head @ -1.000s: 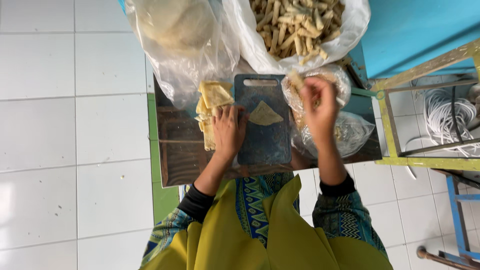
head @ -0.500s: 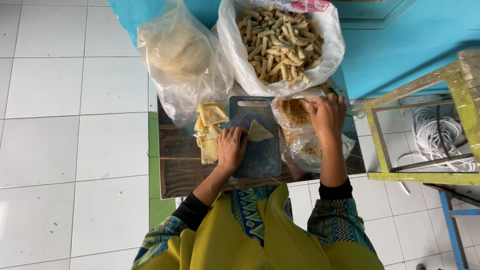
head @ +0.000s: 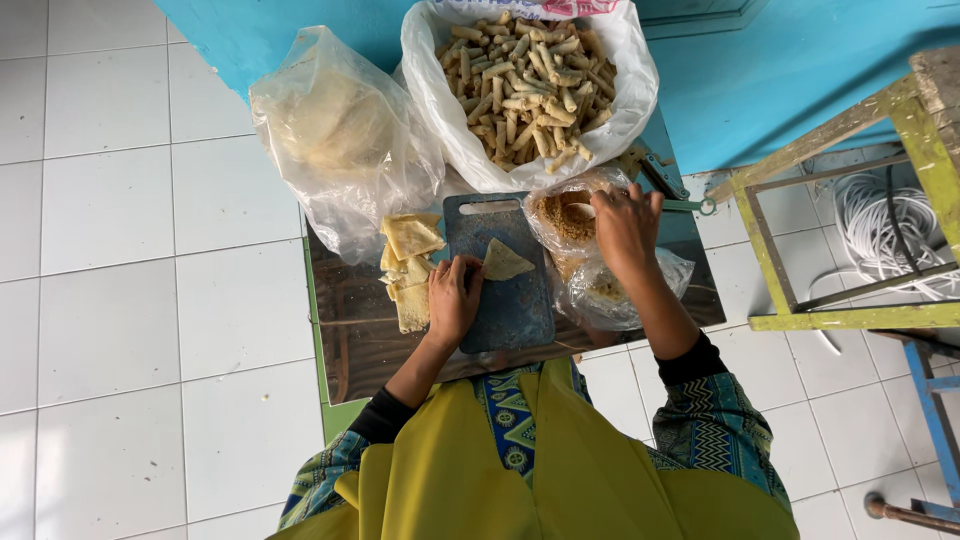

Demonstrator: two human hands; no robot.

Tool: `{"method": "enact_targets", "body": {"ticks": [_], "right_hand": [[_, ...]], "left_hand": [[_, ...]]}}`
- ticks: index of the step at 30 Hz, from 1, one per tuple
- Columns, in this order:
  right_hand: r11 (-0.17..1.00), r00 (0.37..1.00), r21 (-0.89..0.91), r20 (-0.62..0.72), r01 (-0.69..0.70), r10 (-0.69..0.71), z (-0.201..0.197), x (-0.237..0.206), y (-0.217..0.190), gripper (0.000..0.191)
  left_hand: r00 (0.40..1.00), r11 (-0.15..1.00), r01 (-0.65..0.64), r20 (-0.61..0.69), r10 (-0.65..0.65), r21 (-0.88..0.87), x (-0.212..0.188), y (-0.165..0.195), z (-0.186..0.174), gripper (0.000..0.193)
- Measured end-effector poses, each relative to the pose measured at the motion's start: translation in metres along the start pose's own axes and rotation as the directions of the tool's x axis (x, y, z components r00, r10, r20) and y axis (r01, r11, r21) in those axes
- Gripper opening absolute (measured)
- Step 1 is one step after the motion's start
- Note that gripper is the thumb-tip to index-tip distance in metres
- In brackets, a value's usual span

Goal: The person places triangular dough wrappers on a cutting board, spoons brown powder from a plastic-lined bowl onto each wrapper, folds the wrapper over the filling, and places the folded piece into a large bag of finished rolled snacks. They repeat this cycle for several wrappers.

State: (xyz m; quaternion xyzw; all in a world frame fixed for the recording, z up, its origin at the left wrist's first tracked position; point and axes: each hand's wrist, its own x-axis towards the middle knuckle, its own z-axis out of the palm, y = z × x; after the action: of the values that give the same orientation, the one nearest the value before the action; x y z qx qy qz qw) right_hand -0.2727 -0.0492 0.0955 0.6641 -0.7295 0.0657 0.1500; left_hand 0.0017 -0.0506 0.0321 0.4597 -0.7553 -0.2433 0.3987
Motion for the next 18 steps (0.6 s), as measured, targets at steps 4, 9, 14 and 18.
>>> {"method": "enact_targets", "body": {"ticks": [4, 9, 14, 18], "right_hand": [[0.997, 0.998, 0.071, -0.066, -0.008, 0.013, 0.002, -0.008, 0.006, 0.008], [0.953, 0.984, 0.267, -0.062, -0.143, 0.165, 0.002, -0.018, 0.016, 0.008], [0.872, 0.964, 0.455, -0.097, -0.179, 0.248, -0.006, -0.041, 0.017, 0.007], [0.721, 0.937, 0.654, -0.051, -0.229, 0.344, -0.01, -0.067, 0.006, 0.009]], "left_hand": [[1.0, 1.0, -0.019, 0.007, 0.019, 0.007, 0.005, 0.001, -0.003, 0.025], [0.989, 0.998, 0.016, 0.146, -0.005, -0.068, 0.024, 0.003, 0.006, 0.029], [0.977, 0.912, 0.007, 0.197, 0.081, -0.41, 0.04, 0.025, 0.019, 0.03], [0.966, 0.846, 0.114, 0.256, 0.027, -0.52, 0.042, 0.038, 0.017, 0.028]]}}
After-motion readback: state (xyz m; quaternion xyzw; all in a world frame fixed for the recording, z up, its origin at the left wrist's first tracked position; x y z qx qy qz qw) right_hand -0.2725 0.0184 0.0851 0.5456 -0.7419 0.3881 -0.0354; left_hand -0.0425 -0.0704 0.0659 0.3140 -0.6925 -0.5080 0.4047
